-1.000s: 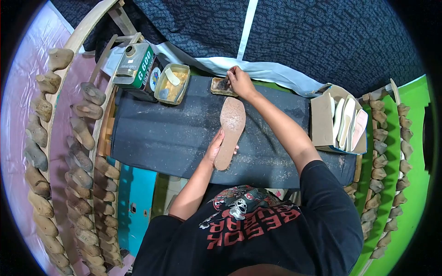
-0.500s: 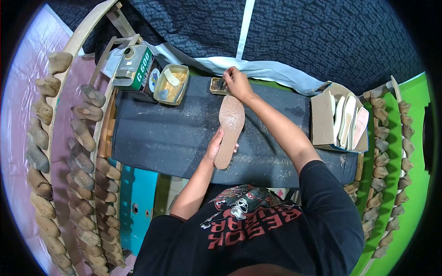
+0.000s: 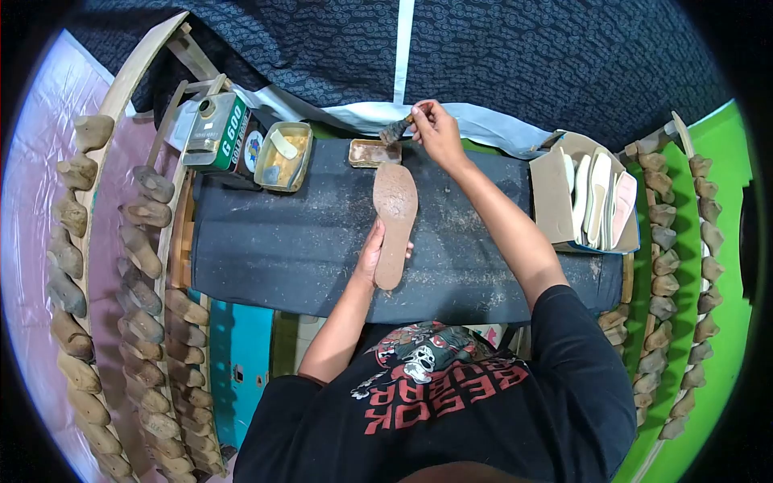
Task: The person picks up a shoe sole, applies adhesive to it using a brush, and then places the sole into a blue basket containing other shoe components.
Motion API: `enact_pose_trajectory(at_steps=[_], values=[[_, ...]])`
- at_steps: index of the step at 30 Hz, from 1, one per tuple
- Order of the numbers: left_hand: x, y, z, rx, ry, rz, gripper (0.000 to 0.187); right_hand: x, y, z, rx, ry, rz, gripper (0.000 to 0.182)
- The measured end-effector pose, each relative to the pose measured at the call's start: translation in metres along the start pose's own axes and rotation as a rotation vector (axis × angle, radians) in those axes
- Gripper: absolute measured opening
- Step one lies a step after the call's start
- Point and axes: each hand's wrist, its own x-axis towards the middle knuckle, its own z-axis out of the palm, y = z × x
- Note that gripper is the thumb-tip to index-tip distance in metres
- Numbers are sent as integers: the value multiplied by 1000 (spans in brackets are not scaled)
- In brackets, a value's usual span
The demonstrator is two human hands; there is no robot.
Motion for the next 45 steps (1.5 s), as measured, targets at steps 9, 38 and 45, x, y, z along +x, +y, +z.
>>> enact_pose_trajectory(at_steps=[9, 38, 45], values=[[51, 31, 17, -102, -35, 12, 59, -71, -79, -44, -58, -281, -192, 16], [64, 39, 85, -107, -94, 162, 51, -147, -125, -79, -376, -445, -796, 25], [56, 25, 95, 58, -205, 142, 50, -116, -123, -85, -434, -166, -778, 16]])
